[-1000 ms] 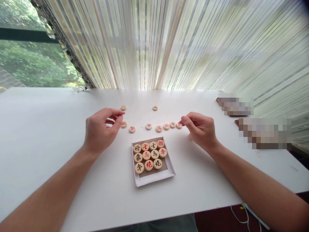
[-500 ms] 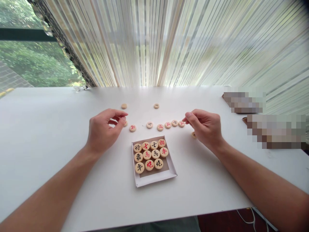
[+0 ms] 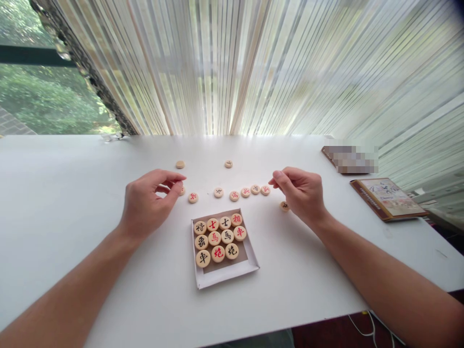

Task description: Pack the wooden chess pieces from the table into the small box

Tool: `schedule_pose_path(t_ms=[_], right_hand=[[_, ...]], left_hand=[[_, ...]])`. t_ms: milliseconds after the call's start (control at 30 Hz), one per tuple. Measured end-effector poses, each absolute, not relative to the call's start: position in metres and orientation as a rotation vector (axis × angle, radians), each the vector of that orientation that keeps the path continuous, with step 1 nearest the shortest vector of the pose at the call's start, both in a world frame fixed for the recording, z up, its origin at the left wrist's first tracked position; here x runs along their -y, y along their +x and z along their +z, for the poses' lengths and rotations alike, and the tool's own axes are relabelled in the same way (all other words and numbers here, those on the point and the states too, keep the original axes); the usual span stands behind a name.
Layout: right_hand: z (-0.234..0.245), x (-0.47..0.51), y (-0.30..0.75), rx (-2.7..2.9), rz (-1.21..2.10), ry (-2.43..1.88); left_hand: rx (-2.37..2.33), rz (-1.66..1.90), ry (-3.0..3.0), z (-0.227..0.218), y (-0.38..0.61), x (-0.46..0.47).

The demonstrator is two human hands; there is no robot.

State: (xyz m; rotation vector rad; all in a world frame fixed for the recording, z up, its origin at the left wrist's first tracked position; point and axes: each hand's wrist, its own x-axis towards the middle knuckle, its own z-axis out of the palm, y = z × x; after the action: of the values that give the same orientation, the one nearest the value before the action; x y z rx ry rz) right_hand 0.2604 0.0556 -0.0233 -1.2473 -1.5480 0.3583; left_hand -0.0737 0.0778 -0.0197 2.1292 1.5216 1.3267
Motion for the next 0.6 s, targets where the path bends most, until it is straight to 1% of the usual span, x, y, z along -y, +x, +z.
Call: schedule_pose_path(t_ms=[600], right_hand=[[-0.0244,-0.057,0.264,1.541,0.361,-1.258]], left_hand=[[-1.517,1.3,2.134,-0.0202,-0.0718,-0.0773]])
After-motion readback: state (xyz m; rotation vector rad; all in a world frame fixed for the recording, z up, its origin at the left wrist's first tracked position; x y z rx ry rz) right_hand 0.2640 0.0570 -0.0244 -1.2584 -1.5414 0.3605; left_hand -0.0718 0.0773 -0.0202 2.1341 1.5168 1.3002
